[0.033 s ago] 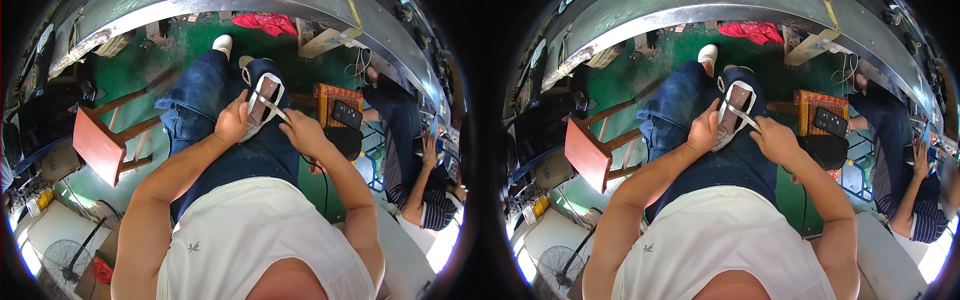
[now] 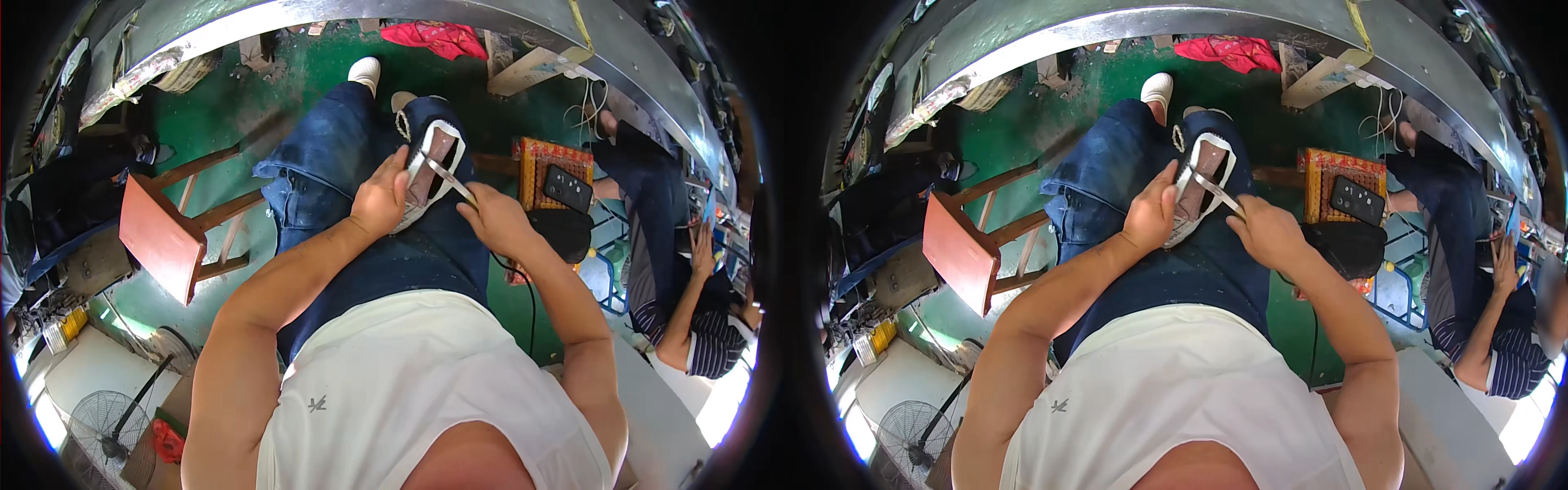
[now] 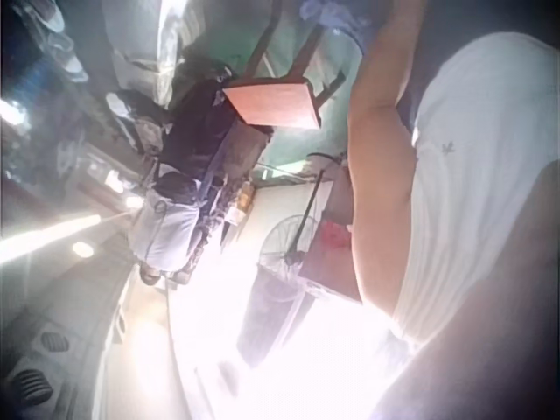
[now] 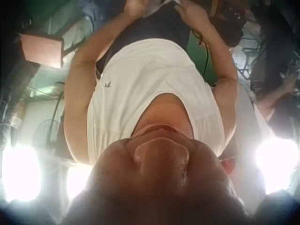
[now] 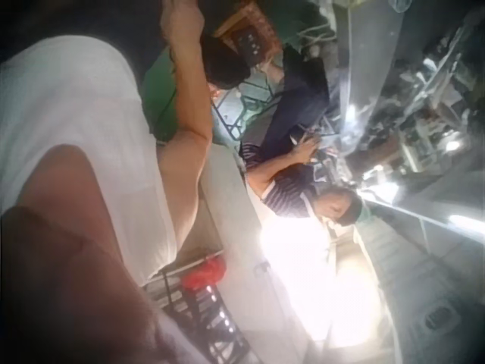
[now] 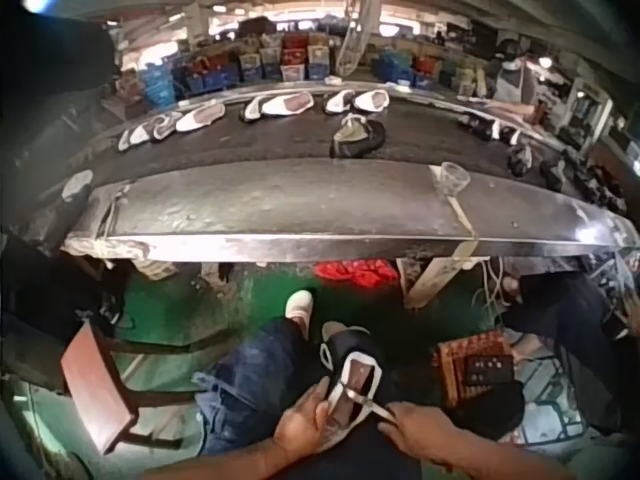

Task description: Using pincers to adjust and tighten material on the soles of shoes on a production line.

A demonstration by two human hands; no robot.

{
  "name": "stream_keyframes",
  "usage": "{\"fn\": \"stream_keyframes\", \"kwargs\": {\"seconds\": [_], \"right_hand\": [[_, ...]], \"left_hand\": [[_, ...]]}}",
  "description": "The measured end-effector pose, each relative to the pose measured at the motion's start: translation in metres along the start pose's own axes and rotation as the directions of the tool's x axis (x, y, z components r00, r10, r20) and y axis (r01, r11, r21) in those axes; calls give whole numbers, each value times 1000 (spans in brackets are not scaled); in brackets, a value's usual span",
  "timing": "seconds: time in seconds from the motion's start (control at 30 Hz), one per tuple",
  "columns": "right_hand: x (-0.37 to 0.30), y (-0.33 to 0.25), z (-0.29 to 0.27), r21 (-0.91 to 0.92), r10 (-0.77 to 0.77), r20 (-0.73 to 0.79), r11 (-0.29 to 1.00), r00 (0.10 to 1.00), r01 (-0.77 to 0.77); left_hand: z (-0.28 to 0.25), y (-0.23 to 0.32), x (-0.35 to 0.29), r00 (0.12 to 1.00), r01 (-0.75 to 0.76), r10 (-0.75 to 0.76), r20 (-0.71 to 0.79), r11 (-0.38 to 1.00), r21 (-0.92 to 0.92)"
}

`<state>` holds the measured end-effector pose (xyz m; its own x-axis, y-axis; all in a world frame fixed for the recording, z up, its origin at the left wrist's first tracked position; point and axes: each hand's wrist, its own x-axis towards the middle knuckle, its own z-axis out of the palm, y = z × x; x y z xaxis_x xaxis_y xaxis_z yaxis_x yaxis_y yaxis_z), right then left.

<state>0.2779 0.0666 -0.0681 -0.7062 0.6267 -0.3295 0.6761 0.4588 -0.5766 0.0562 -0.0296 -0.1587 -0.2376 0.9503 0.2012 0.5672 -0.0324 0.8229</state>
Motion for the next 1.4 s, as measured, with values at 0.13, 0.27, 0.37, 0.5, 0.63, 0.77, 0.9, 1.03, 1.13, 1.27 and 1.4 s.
{"fn": "stream_keyframes", "kwargs": {"seconds": [0.13, 0.27, 0.37, 0.5, 0.63, 0.77, 0.9, 1.03, 1.13, 1.27, 1.4], "right_hand": [[6, 32, 3, 40, 123, 179, 990, 976, -132], [15, 23, -42, 269, 218, 483, 885, 848, -381], [21, 8, -21, 365, 72, -27, 929, 997, -58], [41, 25, 12, 66, 51, -1, 997, 999, -51], [37, 29, 5, 110, 4, 50, 994, 999, -9], [24, 1, -10, 183, 105, 190, 973, 976, -140], [2, -8, 11, 161, -81, 98, 985, 992, 65], [-1, -11, 17, 112, -10, 225, 994, 974, -16], [-11, -8, 24, 109, -35, 111, 994, 993, 22], [-18, 6, 17, 320, 41, 156, 943, 987, -90], [-35, 24, 24, 592, 125, -13, 801, 992, -93]], "left_hand": [[-15, 14, 8, 938, -43, -26, 346, 980, 192], [-25, 11, 18, 878, -56, -79, 473, 963, 265], [-31, 27, 30, 813, -57, -141, 565, 946, 319], [-46, 62, 45, 675, -105, -271, 687, 886, 453], [-20, 2, -21, 823, 478, -442, 357, 878, -13], [-20, 8, -26, 801, 538, -490, 344, 841, -56], [-27, 16, -18, 802, 499, -448, 396, 866, -30], [-34, 10, -18, 727, 558, -465, 506, 829, -40], [-40, 26, -14, 703, 542, -451, 550, 841, -2], [-55, 45, 6, 713, 498, -469, 522, 862, 94], [-82, 67, 18, 871, 356, -347, 347, 934, 40]]}}
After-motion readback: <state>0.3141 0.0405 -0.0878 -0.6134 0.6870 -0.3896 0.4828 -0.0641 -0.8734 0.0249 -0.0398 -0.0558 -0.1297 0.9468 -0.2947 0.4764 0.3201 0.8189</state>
